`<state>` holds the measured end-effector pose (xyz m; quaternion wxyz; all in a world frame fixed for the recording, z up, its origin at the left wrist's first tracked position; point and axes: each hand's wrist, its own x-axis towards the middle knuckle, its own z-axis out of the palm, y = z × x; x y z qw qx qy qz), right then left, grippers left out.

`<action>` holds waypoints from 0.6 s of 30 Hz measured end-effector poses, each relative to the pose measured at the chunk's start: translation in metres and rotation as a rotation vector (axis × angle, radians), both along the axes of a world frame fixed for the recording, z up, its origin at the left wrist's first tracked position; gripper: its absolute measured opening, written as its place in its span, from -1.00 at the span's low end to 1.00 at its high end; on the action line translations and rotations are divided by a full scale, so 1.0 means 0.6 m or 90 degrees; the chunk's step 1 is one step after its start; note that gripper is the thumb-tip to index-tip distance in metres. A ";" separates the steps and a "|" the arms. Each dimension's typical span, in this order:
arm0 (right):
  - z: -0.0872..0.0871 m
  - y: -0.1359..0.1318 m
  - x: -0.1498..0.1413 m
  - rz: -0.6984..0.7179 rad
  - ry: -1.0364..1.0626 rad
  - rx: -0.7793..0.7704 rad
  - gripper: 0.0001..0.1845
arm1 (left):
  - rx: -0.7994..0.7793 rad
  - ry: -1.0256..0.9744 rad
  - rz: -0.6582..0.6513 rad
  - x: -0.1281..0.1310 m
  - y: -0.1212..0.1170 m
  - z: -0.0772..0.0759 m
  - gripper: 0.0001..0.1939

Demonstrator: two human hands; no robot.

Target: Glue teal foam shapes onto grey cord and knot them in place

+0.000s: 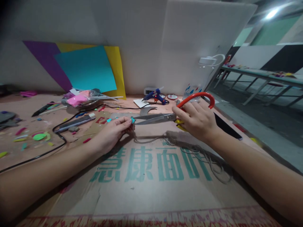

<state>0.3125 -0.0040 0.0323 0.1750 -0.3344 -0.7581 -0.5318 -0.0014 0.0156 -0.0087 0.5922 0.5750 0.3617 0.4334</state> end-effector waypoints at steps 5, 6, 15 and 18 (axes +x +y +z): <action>0.001 -0.003 -0.003 -0.031 -0.003 -0.037 -0.71 | -0.020 -0.007 -0.008 0.000 0.000 0.001 -0.72; 0.000 -0.003 -0.003 -0.030 0.000 -0.038 -0.71 | -0.021 -0.008 -0.009 -0.001 0.000 0.000 -0.73; -0.008 0.004 -0.007 0.030 0.029 -0.025 -0.72 | -0.015 -0.015 -0.020 0.001 0.000 0.001 -0.73; -0.006 0.002 -0.010 0.042 0.043 -0.030 -0.71 | -0.003 -0.013 -0.027 0.000 0.000 -0.001 -0.73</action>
